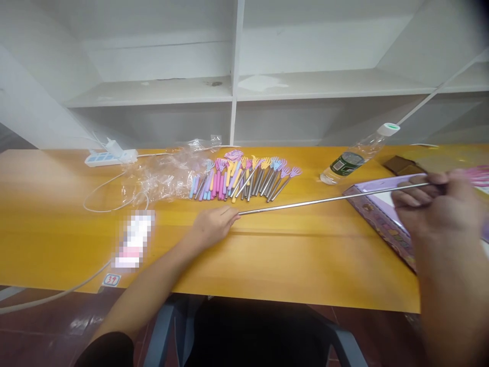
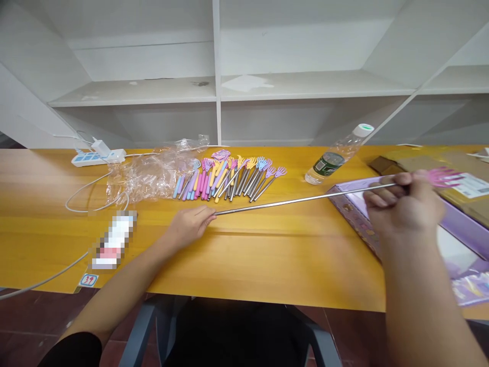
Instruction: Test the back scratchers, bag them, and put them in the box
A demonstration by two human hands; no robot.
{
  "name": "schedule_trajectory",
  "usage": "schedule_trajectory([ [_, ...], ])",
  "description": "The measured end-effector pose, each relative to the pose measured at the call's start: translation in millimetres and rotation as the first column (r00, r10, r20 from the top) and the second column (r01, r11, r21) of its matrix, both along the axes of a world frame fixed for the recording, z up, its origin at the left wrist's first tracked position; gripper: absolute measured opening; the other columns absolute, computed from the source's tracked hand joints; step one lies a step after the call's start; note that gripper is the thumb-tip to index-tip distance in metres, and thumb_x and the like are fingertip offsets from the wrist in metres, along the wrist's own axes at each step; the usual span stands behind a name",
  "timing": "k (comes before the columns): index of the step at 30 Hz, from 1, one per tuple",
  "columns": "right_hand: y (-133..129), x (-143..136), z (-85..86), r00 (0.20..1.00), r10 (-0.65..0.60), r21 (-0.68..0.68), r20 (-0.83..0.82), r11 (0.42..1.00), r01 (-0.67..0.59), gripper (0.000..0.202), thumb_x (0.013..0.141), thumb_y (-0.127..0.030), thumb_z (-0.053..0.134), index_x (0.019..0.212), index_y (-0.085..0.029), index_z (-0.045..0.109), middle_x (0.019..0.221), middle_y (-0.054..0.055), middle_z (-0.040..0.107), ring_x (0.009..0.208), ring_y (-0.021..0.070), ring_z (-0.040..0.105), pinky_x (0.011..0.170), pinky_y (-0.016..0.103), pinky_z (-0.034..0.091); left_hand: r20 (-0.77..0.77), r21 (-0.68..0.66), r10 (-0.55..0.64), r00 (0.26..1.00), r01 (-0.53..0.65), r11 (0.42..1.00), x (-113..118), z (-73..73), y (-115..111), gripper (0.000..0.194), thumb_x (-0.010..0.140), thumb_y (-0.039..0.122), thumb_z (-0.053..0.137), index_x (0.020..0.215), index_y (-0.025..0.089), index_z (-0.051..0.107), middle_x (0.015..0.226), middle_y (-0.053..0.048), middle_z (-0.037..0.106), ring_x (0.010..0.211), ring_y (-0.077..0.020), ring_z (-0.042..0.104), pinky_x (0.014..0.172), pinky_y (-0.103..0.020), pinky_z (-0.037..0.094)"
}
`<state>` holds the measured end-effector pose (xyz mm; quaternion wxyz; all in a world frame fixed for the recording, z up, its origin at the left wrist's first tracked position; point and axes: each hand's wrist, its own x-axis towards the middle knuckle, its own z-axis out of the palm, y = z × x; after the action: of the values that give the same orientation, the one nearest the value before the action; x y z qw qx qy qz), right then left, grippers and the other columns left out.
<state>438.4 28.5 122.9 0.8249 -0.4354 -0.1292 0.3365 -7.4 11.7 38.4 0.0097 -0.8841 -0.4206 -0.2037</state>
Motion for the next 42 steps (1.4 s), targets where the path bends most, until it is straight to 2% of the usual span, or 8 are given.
schedule_trajectory([
  [2,3.2,-30.9,-6.1,0.986,0.166,0.013,0.029,0.986,-0.166,0.052,0.112,-0.024,0.045,0.061,-0.019,0.052,0.055,-0.007,0.023,0.043,0.0040,0.015,0.043,0.027,0.009,0.007,-0.005,0.018,1.000,-0.018,1.000,1.5,-1.6,-1.7,0.043,0.117,0.041,0.036,0.107,0.021,0.073,0.096,-0.006,0.079,0.075,-0.0169,0.069,0.064,-0.030,0.042],
  [7,9.0,-108.5,-29.8,0.946,0.316,0.042,0.076,0.947,-0.319,0.050,0.108,-0.043,0.062,0.068,-0.021,0.040,0.057,-0.009,0.024,0.046,0.0061,0.011,0.041,0.023,0.011,0.037,-0.002,0.035,0.999,-0.035,0.999,1.0,-3.7,-1.5,0.041,0.117,0.040,0.038,0.106,0.020,0.072,0.095,-0.006,0.079,0.076,-0.0164,0.070,0.065,-0.029,0.043],
  [14,6.0,-192.7,-58.1,0.909,0.401,0.068,0.118,0.910,-0.410,0.058,0.095,-0.065,0.072,0.072,-0.020,0.044,0.057,-0.011,0.021,0.045,0.0056,0.014,0.040,0.019,0.019,0.054,0.027,0.074,0.996,-0.076,0.997,1.7,-5.9,-2.4,0.040,0.117,0.039,0.038,0.105,0.020,0.072,0.093,-0.005,0.078,0.074,-0.0158,0.069,0.062,-0.029,0.040],
  [23,1.6,-199.3,-86.7,0.924,0.368,0.026,0.104,0.928,-0.372,0.057,0.085,-0.071,0.079,0.078,-0.019,0.057,0.057,-0.011,0.022,0.047,0.0056,0.018,0.043,0.019,0.022,-0.004,0.030,0.077,0.997,-0.076,0.997,2.5,-8.8,-0.9,0.041,0.116,0.040,0.040,0.100,0.020,0.071,0.085,-0.003,0.074,0.070,-0.0164,0.065,0.059,-0.033,0.035],
  [28,-25.0,-245.3,-106.6,0.816,0.574,-0.075,0.067,0.819,-0.569,0.057,0.086,-0.074,0.075,0.089,-0.018,0.069,0.059,-0.011,0.020,0.046,0.0060,0.019,0.043,0.020,0.021,0.019,-0.071,0.044,0.999,-0.043,0.997,12.7,-11.4,-9.7,0.041,0.117,0.040,0.037,0.108,0.020,0.071,0.093,-0.005,0.075,0.075,-0.0163,0.067,0.062,-0.031,0.040],
  [31,-35.3,-262.6,-112.3,0.789,0.611,-0.065,0.061,0.792,-0.608,0.055,0.088,-0.072,0.075,0.092,-0.017,0.071,0.059,-0.011,0.019,0.046,0.0059,0.019,0.043,0.020,0.021,0.035,-0.104,0.038,0.999,-0.034,0.994,14.2,-13.3,-12.2,0.042,0.117,0.041,0.036,0.110,0.020,0.071,0.096,-0.005,0.075,0.076,-0.0163,0.068,0.064,-0.030,0.042],
  [37,-35.8,-253.0,-118.6,0.763,0.643,-0.082,0.064,0.765,-0.639,0.058,0.089,-0.075,0.072,0.089,-0.017,0.071,0.059,-0.010,0.021,0.046,0.0062,0.019,0.043,0.021,0.020,-0.002,-0.117,0.011,1.000,-0.012,0.993,11.4,-18.0,-8.4,0.039,0.116,0.042,0.038,0.111,0.021,0.071,0.100,-0.004,0.077,0.080,-0.0180,0.070,0.066,-0.031,0.045],
  [42,-30.4,-241.3,-107.5,0.737,0.671,-0.083,0.084,0.742,-0.666,0.060,0.084,-0.077,0.077,0.086,-0.016,0.072,0.059,-0.010,0.018,0.048,0.0057,0.017,0.045,0.021,0.020,0.030,-0.237,0.016,0.999,-0.008,0.972,13.9,-10.8,-3.5,0.029,0.114,0.040,0.046,0.113,0.020,0.067,0.110,-0.006,0.078,0.091,-0.0205,0.074,0.075,-0.030,0.052],
])
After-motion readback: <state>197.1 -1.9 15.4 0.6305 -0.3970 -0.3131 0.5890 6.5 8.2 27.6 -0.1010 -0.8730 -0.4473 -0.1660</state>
